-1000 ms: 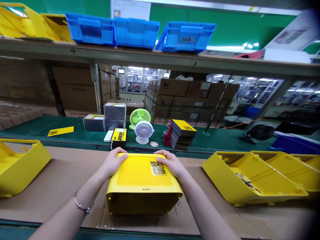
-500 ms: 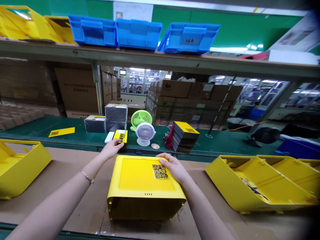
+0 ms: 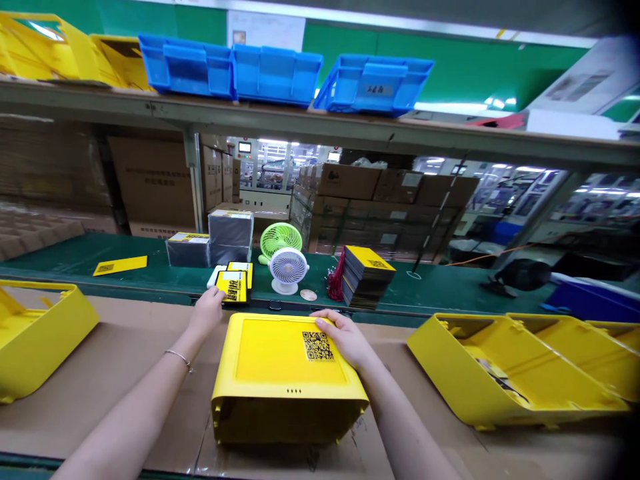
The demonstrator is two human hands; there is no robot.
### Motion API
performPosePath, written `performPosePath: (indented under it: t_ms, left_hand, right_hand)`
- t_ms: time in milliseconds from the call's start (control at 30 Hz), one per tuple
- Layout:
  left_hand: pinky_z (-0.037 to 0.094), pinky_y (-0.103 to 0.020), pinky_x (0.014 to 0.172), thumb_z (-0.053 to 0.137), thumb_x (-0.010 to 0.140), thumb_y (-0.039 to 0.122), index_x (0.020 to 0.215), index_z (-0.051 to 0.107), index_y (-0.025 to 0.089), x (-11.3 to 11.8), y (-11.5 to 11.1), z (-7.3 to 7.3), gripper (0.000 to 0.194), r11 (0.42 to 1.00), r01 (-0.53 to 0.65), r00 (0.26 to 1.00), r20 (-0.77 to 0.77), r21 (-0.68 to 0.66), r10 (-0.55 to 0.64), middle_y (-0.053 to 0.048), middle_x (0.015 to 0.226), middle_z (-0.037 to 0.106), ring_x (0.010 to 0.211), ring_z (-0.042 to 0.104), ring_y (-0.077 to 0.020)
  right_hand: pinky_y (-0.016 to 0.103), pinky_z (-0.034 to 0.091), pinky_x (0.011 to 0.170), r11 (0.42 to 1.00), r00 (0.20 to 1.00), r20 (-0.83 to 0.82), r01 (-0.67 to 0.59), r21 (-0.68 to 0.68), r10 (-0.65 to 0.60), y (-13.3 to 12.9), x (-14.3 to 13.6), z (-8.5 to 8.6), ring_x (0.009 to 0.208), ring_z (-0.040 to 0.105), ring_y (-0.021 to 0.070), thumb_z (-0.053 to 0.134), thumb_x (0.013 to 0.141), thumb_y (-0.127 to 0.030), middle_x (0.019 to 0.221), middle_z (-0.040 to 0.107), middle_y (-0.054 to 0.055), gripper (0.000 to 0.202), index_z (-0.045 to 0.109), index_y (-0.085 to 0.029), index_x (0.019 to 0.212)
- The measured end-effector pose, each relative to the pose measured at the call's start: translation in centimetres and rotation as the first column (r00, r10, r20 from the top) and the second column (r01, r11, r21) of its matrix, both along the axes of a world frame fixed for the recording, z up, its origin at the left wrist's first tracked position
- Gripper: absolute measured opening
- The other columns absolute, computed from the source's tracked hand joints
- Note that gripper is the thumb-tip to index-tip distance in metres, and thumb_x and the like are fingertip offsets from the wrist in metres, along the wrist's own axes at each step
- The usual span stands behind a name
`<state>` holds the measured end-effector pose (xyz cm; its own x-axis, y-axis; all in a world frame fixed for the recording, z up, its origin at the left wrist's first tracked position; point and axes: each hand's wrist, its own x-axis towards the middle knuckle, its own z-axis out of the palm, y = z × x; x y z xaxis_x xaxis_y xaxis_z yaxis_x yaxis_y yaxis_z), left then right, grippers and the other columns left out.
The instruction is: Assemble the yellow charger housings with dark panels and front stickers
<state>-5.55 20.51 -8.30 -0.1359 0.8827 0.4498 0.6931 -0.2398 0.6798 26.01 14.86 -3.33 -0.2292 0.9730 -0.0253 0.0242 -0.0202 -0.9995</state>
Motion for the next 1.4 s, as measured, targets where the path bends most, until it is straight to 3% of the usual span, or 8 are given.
performPosePath:
  t_ms: [267,500,633,900,1000,1167,1267,1400]
  left_hand:
    - [0.05,-0.034,0.079,0.049,0.079,0.032,0.095,0.045,0.021,-0.6,-2.8,6.0,0.02,0.966,-0.181,0.897,0.435,0.186,0.084,-0.007,0.103,0.059,0.095,0.06,-0.0199]
    - [0.052,-0.024,0.058,0.068,0.066,0.026,0.099,0.052,0.018,2.3,-9.9,11.3,0.037,0.946,0.306,0.515,0.817,0.106,-0.258,-0.004,0.092,0.064,0.074,0.064,-0.0148]
    - [0.051,-0.026,0.06,0.068,0.067,0.023,0.11,0.049,0.022,5.0,-14.3,12.4,0.047,0.817,0.575,0.552,0.755,-0.037,-0.354,-0.002,0.079,0.065,0.07,0.063,-0.0156]
    - [0.039,-0.02,0.053,0.065,0.071,0.03,0.102,0.056,0.025,9.6,-18.4,10.5,0.033,0.808,0.578,0.707,0.564,-0.113,-0.427,0.003,0.066,0.056,0.059,0.051,-0.0103]
    - [0.041,-0.021,0.061,0.071,0.064,0.027,0.091,0.059,0.024,10.1,-18.8,9.9,0.03,0.741,0.669,0.498,0.775,-0.058,-0.389,0.002,0.07,0.058,0.065,0.054,-0.0112]
    - [0.039,-0.036,0.087,0.062,0.069,0.036,0.103,0.059,0.019,11.3,-20.2,9.0,0.038,0.378,0.912,-0.113,0.982,0.162,-0.149,-0.007,0.094,0.064,0.094,0.058,-0.0236]
    - [0.034,-0.045,0.091,0.047,0.077,0.048,0.12,0.049,0.016,12.0,-21.2,8.0,0.053,0.234,0.949,-0.232,0.97,0.21,0.071,-0.011,0.103,0.063,0.102,0.056,-0.0292]
    - [0.03,-0.047,0.095,0.041,0.08,0.054,0.13,0.039,0.019,12.2,-21.2,7.5,0.061,0.255,0.926,-0.324,0.931,0.277,0.166,-0.011,0.112,0.06,0.107,0.053,-0.0307]
  right_hand:
    - [0.032,0.05,0.068,0.995,0.982,0.184,0.025,0.099,-0.043,-0.2,0.1,0.3,0.077,0.063,0.021,0.067,0.065,-0.044,0.086,0.066,0.004,0.039,0.059,-0.018,0.093]
    - [0.038,0.047,0.08,0.922,0.896,0.334,0.173,0.348,-0.294,-1.5,-0.3,1.8,0.089,0.06,0.0234,0.065,0.066,-0.042,0.098,0.064,0.007,0.041,0.06,-0.018,0.1]
    - [0.04,0.041,0.089,0.735,0.804,0.358,0.139,0.663,-0.475,-4.3,-1.3,3.9,0.099,0.055,0.0237,0.059,0.075,-0.04,0.102,0.062,0.008,0.03,0.062,-0.019,0.096]
    - [0.028,0.048,0.076,0.87,0.917,0.399,-0.207,0.448,0.012,-11.5,-5.3,8.2,0.079,0.06,0.0153,0.058,0.078,-0.025,0.083,0.066,0.001,0.009,0.065,-0.021,0.079]
    - [0.025,0.049,0.067,0.89,0.969,0.248,-0.112,0.441,-0.001,-12.4,-5.3,8.5,0.071,0.06,0.0141,0.062,0.075,-0.024,0.074,0.065,0.001,0.006,0.065,-0.019,0.076]
    - [0.026,0.049,0.063,0.787,0.978,0.075,0.111,0.607,-0.196,-13.1,-5.0,8.4,0.07,0.058,0.0143,0.064,0.074,-0.022,0.074,0.061,0.002,0.004,0.061,-0.019,0.072]
    - [0.026,0.049,0.065,0.735,0.952,0.139,0.114,0.669,-0.274,-13.4,-5.4,8.2,0.076,0.057,0.0148,0.059,0.078,-0.018,0.08,0.06,0.003,0.003,0.059,-0.02,0.078]
    - [0.032,0.047,0.078,0.592,0.916,0.217,0.027,0.805,-0.338,-13.9,-5.8,7.8,0.091,0.053,0.0174,0.052,0.08,-0.009,0.093,0.057,0.005,0.011,0.056,-0.02,0.082]
